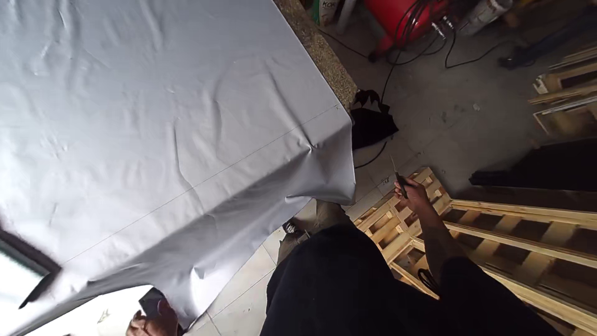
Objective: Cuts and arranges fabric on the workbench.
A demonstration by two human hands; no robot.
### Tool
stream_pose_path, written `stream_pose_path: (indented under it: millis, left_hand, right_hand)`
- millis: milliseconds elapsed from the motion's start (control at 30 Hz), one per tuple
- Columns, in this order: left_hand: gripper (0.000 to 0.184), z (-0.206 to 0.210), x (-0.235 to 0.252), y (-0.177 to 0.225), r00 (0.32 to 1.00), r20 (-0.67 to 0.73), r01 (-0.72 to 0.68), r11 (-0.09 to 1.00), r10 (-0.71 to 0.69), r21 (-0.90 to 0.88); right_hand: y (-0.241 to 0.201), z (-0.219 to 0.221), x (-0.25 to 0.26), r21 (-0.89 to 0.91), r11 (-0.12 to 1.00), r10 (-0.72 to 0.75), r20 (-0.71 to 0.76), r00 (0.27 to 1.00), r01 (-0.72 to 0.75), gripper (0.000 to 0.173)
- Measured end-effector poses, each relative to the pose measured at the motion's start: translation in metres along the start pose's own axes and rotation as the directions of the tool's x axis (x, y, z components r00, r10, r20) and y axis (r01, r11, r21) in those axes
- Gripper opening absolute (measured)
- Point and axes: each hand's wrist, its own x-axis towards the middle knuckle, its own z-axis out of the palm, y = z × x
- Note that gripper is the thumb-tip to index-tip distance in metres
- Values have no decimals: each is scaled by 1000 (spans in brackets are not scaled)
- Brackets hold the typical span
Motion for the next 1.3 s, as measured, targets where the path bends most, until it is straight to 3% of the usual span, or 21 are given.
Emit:
stream_pose_path:
  millis: [100, 200, 267, 367, 500, 600, 633, 667, 767, 833, 900, 967, 1067, 1300]
  left_hand:
    - [79, 11, 32, 129, 961, -98, -267, 957, 257, -112]
    - [94, 41, 36, 264, 907, -52, -420, 907, 419, -30]
    - [106, 68, 14, 358, 859, -28, -511, 860, 511, 12]
    - [115, 109, -55, 493, 758, -4, -652, 758, 652, 23]
    - [108, 145, -157, 645, 521, 104, -845, 530, 847, -77]
    - [91, 155, -207, 720, 300, 265, -873, 376, 916, -311]
    - [83, 151, -217, 738, 267, 289, -837, 370, 919, -403]
    - [73, 144, -224, 753, 295, 290, -776, 405, 910, -483]
    - [47, 128, -233, 781, 534, 330, -576, 620, 779, -532]
    - [58, 124, -227, 795, 594, 506, -481, 781, 625, -399]
    - [69, 127, -222, 806, 609, 597, -452, 847, 522, -279]
    - [68, 128, -222, 815, 631, 608, -442, 867, 482, -230]
    - [50, 126, -229, 825, 642, 604, -427, 874, 472, -230]
    - [42, 137, -239, 814, 668, 473, -451, 818, 574, -356]
  right_hand:
    - [-75, 11, 43, 62, 992, -124, 230, 965, 112, 34]
    - [-146, 25, 101, -37, 973, -184, 482, 857, 229, 35]
    - [-193, 38, 150, -111, 941, -177, 642, 746, 318, 36]
    - [-257, 62, 224, -222, 880, -79, 803, 591, 419, 38]
    - [-317, 94, 293, -343, 789, 107, 894, 436, 510, 39]
    - [-346, 117, 326, -390, 738, 233, 913, 334, 551, 39]
    - [-352, 126, 335, -402, 725, 270, 913, 306, 559, 39]
    - [-356, 135, 342, -408, 716, 300, 912, 278, 566, 39]
    - [-361, 162, 353, -414, 713, 363, 908, 208, 566, 41]
    - [-361, 177, 354, -414, 712, 397, 904, 162, 568, 41]
    - [-362, 192, 352, -412, 704, 432, 895, 112, 578, 41]
    - [-367, 202, 347, -411, 686, 458, 885, 83, 600, 42]
    - [-380, 207, 337, -418, 639, 487, 870, 81, 646, 41]
    - [-392, 220, 326, -400, 564, 519, 852, 68, 723, 41]
